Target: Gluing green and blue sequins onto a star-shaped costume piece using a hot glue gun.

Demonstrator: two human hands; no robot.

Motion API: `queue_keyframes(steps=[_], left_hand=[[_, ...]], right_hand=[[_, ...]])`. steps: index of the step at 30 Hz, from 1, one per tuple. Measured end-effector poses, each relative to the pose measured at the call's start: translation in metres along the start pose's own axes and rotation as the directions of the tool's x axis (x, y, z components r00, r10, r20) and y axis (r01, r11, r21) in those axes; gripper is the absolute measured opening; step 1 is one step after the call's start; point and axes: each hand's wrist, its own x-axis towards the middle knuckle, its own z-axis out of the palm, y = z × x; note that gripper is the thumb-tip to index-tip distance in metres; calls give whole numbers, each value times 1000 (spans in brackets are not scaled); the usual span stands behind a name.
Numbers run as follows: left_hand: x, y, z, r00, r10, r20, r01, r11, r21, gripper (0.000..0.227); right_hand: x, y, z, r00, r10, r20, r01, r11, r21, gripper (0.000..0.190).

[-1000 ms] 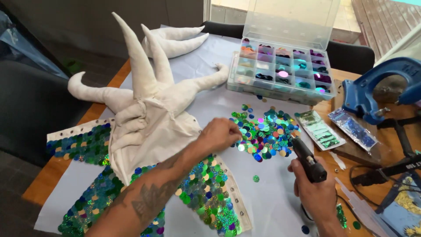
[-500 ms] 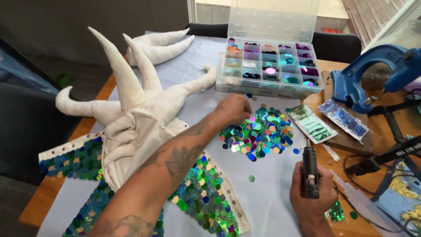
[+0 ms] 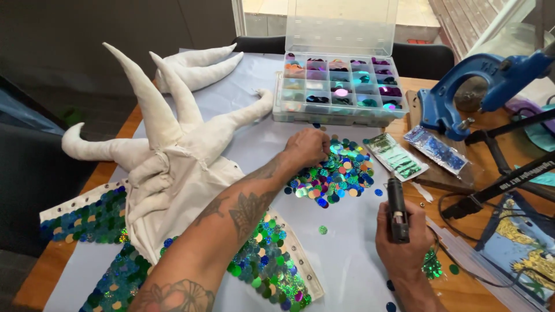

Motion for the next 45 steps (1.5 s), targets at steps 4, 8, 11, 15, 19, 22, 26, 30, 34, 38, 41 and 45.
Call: queue_keyframes(steps=[4,8,11,15,19,22,26,30,34,38,41,45], left_hand=[[-6,-5,-9,998,21,-55,-25,997,-79,15],[-54,1,-51,991,0,-131,-46,936,-350,17],[-112,3,-81,983,-156,-92,67,782,-620,17],[-166,-20,-91,975,-210,-75,95,695,-713,21],[-198,-39,-105,895,-406,-186,249,800,-545,18],[-219,-39,-111,844,-522,-124,407,774,-485,15],[-225,-67,-82,894,-380,-239,245,859,-450,16],[-229,-68,-76,894,-375,-245,293,903,-314,17],[-228,-78,-67,912,-235,-336,136,947,-293,15],[-224,-76,-67,914,-257,-312,170,945,-281,15],[-221,-80,-66,914,-238,-329,156,954,-258,15],[-222,-73,-66,908,-313,-278,231,929,-290,17]], right_hand=[[2,-2,-2,998,-59,27,59,998,26,29],[1,-7,-2,998,23,64,-27,998,63,26],[5,-20,0,984,86,157,-99,992,74,26],[14,-50,11,920,108,376,-160,981,109,27],[35,-82,39,737,103,668,-252,959,129,30],[51,-102,69,628,-94,773,-208,936,283,31],[66,-116,107,326,189,926,-320,944,-80,42],[78,-125,123,200,206,958,-342,931,-129,50],[86,-129,135,136,192,972,-319,937,-140,54],[91,-128,146,122,229,966,-232,952,-197,60],[93,-128,152,110,258,960,-136,961,-242,62],[88,-124,153,114,275,955,-87,960,-266,65]])
